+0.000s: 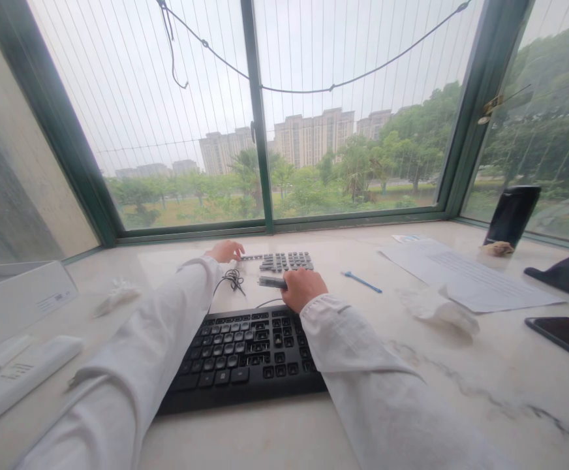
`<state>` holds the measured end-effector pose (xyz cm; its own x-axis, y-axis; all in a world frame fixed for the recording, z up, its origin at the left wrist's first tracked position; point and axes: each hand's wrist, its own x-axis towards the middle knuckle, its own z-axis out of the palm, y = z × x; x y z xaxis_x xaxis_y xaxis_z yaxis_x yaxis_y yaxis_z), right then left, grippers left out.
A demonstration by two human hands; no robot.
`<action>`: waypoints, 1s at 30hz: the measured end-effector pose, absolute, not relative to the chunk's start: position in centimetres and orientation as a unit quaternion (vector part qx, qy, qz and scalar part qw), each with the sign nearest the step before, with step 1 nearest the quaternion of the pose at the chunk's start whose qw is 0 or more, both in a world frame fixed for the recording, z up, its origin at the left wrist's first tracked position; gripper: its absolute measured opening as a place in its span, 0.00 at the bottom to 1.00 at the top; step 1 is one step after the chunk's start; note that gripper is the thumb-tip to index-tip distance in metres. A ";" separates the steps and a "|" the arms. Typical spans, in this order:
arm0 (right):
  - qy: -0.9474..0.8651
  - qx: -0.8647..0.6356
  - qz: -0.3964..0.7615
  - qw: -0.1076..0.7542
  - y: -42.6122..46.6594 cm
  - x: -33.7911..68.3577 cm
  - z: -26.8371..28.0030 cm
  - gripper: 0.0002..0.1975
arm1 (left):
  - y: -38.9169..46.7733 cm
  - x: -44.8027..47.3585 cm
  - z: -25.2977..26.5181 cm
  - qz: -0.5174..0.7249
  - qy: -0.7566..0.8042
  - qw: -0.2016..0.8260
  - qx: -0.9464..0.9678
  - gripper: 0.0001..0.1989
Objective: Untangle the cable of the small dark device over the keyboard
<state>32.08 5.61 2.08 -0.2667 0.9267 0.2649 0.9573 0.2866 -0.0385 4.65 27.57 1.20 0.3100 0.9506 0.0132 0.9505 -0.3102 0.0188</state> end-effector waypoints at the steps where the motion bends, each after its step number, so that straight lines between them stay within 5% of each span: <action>1: -0.793 -0.595 -0.065 0.117 5.5 32.1 2.1 0.13 | 27.6 4.7 1.2 0.012 0.586 0.005 0.810 0.17; 30: -0.801 -0.576 -0.074 0.147 6.1 32.1 1.5 0.13 | 27.6 4.8 1.2 0.022 0.571 0.022 0.821 0.16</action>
<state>32.14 6.10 1.53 -0.2936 0.9002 0.3215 0.9439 0.3261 -0.0511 4.76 27.60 1.18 0.3475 0.9376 0.0105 0.9356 -0.3475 0.0619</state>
